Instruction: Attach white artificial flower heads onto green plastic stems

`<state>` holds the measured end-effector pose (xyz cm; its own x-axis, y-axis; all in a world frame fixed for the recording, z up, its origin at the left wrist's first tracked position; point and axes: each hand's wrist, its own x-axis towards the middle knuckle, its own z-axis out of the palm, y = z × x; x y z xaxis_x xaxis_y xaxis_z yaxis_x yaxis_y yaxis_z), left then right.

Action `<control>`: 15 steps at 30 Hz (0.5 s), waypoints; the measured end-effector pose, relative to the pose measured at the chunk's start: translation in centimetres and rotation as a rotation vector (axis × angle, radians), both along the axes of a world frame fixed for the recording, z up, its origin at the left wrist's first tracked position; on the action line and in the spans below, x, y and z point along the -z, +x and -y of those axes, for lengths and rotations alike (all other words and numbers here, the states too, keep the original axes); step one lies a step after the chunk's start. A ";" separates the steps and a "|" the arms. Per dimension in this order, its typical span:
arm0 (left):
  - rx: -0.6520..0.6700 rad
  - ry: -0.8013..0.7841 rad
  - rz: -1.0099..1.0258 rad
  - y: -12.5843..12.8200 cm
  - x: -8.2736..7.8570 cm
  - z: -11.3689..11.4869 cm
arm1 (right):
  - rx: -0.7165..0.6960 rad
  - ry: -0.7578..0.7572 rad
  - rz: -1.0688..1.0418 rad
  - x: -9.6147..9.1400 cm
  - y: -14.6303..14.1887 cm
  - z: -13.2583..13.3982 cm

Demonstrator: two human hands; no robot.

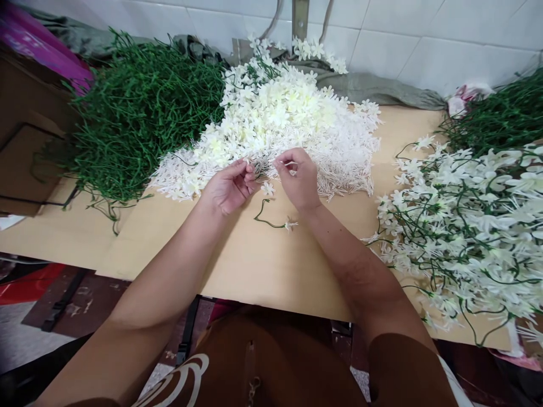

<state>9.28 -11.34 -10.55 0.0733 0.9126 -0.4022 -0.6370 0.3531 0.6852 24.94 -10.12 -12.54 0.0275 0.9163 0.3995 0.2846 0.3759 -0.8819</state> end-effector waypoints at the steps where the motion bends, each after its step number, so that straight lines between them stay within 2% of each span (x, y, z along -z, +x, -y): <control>1: 0.016 -0.003 0.003 0.1 0.0 0.1 | -0.043 0.000 0.002 -0.2 -0.3 0.3; 5: 0.079 -0.017 0.019 0.6 -0.3 0.6 | -0.085 0.026 -0.005 -0.4 -0.9 0.9; 10: 0.142 -0.009 -0.014 1.1 -0.2 0.8 | -0.065 0.048 -0.065 0.6 -0.7 0.3; 15: 0.164 0.015 -0.062 1.2 0.1 0.9 | -0.057 0.140 -0.070 1.5 -0.7 0.0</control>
